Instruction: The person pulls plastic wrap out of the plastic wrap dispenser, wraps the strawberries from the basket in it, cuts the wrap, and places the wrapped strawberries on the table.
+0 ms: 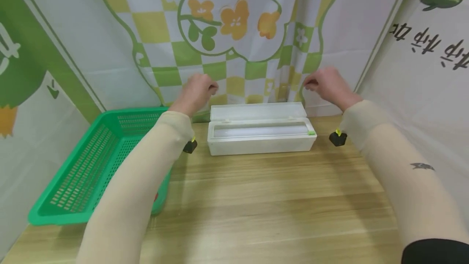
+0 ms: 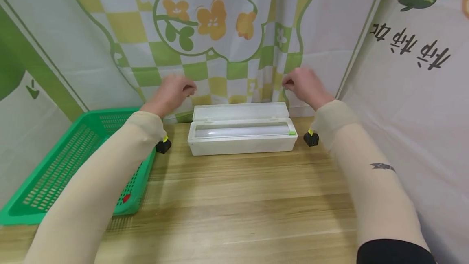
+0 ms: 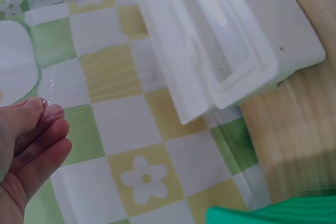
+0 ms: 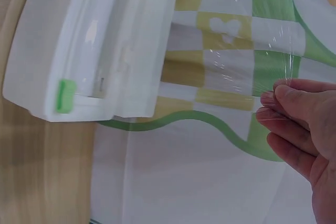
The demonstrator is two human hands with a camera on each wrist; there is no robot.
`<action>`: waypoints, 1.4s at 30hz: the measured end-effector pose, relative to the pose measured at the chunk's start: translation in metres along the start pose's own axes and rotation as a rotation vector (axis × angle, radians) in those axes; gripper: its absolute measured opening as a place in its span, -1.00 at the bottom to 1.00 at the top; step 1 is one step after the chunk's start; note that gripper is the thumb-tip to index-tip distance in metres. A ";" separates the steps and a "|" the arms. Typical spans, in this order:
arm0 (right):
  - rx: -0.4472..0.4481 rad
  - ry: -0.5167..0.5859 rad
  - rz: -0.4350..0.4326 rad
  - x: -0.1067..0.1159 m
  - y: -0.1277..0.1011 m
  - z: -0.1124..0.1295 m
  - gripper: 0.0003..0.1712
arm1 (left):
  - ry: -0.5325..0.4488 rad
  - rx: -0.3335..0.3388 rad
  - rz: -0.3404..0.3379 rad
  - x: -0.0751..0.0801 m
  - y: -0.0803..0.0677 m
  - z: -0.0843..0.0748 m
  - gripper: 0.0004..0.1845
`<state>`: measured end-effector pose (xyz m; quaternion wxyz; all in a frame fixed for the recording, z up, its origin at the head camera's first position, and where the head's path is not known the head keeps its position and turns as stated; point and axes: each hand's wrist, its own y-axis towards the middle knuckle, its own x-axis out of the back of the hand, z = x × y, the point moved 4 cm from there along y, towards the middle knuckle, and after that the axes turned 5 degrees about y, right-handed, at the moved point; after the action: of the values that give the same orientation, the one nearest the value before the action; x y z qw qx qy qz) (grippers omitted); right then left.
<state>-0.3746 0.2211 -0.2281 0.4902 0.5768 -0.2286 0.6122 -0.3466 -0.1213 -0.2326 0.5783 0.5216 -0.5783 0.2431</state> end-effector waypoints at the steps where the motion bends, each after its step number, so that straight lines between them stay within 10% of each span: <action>1: 0.004 -0.001 -0.005 0.003 0.001 0.001 -0.80 | 0.002 0.004 -0.006 0.003 0.000 0.000 -0.64; 42: -0.093 0.014 -0.193 0.107 0.018 0.025 -0.69 | 0.034 0.018 -0.292 0.110 0.020 -0.041 -0.72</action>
<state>-0.3629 0.2285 -0.1179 0.5748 0.5683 -0.1965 0.5549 -0.3240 -0.1140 -0.1158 0.6126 0.6013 -0.4839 0.1703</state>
